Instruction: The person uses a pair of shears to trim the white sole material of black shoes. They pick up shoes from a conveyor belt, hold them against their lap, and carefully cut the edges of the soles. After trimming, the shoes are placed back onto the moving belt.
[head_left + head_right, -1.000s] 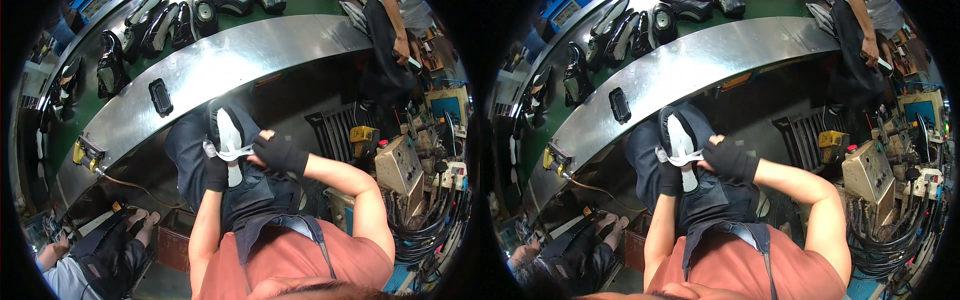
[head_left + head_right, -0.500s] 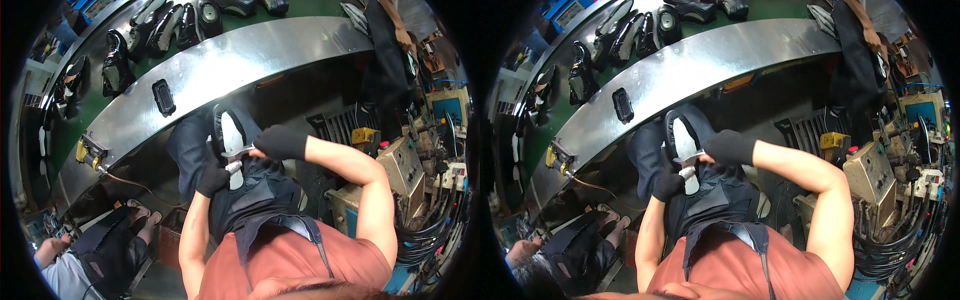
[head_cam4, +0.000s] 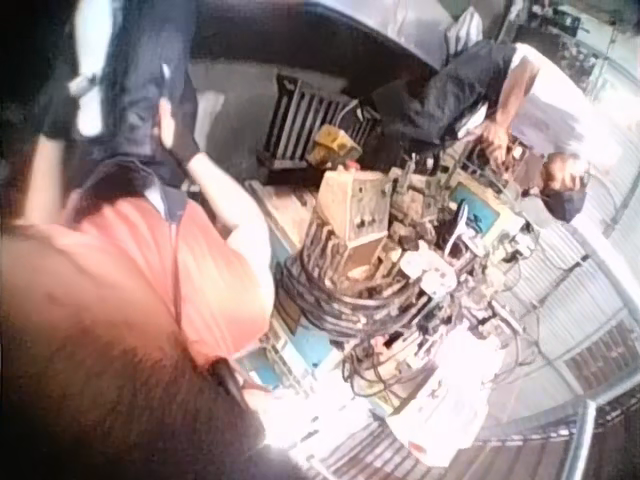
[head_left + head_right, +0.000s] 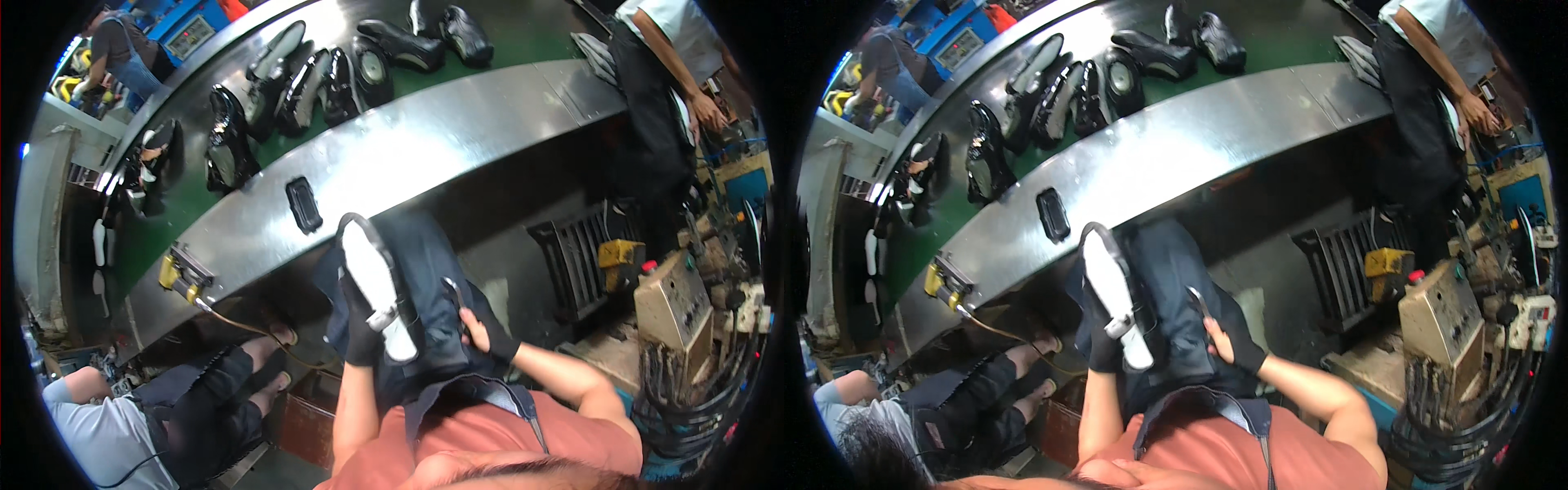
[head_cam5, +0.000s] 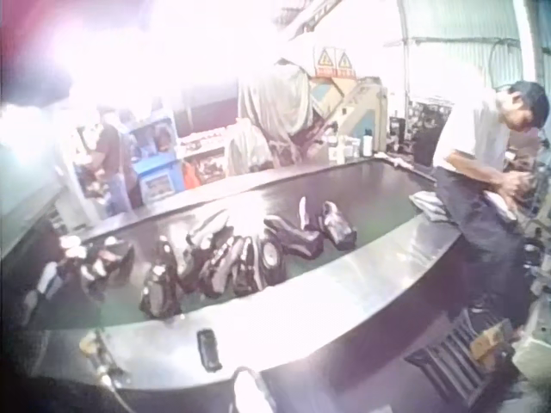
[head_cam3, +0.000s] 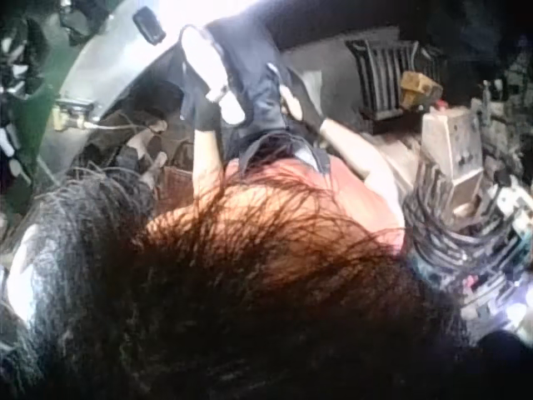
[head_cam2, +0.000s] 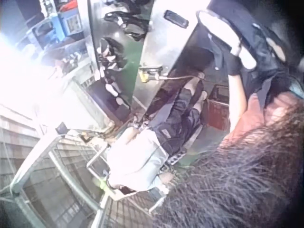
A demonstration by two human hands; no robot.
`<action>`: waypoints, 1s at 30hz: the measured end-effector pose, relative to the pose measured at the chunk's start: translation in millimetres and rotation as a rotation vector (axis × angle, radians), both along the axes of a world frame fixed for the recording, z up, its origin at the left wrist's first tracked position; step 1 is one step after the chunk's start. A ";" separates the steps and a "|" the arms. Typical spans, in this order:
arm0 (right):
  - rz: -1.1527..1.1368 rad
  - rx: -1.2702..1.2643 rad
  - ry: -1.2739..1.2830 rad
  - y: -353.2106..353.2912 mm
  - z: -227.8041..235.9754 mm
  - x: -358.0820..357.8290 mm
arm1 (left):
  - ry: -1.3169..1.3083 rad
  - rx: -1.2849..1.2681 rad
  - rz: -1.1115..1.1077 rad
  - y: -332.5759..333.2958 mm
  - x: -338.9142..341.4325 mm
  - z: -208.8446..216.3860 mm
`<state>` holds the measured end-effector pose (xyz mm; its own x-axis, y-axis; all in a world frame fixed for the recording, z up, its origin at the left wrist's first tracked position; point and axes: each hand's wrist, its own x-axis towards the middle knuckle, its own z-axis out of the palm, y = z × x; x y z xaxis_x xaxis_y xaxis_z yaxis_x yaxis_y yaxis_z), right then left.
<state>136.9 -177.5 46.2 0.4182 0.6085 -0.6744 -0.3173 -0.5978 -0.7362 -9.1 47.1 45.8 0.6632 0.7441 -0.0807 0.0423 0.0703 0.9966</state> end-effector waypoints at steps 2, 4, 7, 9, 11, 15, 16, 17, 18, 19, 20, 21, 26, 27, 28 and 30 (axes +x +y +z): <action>-0.078 -0.021 -0.051 3.4 -45.3 -10.3 | -0.186 -0.293 0.142 30.6 7.7 29.8; -0.035 -0.025 -0.109 16.3 -56.6 0.6 | -0.471 -0.849 0.293 66.7 8.7 76.4; 0.014 0.023 -0.123 39.7 -66.1 27.5 | -0.190 -0.375 0.350 206.2 -16.4 109.6; 0.006 0.052 -0.123 56.7 -64.6 47.3 | 0.113 0.019 0.389 342.6 -65.8 95.9; 0.066 -0.025 -0.114 71.4 -50.9 69.1 | 0.273 0.079 0.356 426.2 -69.1 119.2; 0.096 -0.128 0.038 96.1 -55.9 98.7 | 0.492 0.217 0.090 494.1 52.1 163.4; 0.104 -0.141 0.047 96.6 -59.4 105.2 | 0.537 0.226 0.047 426.5 152.0 202.7; 0.203 -0.161 0.054 108.6 -41.6 111.7 | 0.397 0.299 -0.192 403.9 183.0 205.5; 0.268 -0.201 0.050 117.1 -23.7 121.5 | 0.402 0.586 -0.372 369.1 238.0 201.8; 0.263 -0.183 0.041 120.0 -20.7 122.7 | 0.329 0.534 -0.447 318.7 289.0 202.9; 0.255 -0.171 0.027 120.2 -21.6 121.0 | 0.294 0.469 -0.563 281.3 340.2 191.2; 0.261 -0.180 0.022 118.3 -34.2 114.3 | 0.035 0.268 -0.711 245.3 386.5 171.6; 0.317 -0.207 -0.051 107.9 -44.2 92.2 | 0.235 0.881 -0.129 111.2 605.0 56.2; 0.325 -0.189 -0.041 108.8 -43.3 89.1 | 0.364 0.848 -0.011 104.8 628.3 57.3; 0.311 -0.176 -0.028 109.5 -42.5 88.4 | 0.488 0.811 0.087 96.7 645.7 56.0; 0.298 -0.155 -0.010 110.1 -40.4 87.0 | 0.595 0.647 0.191 111.4 655.0 36.1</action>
<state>224.0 -67.4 5.8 0.2443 0.5955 -0.7653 -0.1054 -0.7683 -0.6314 645.9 158.5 81.9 0.5062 0.8564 0.1014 0.6091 -0.4383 0.6610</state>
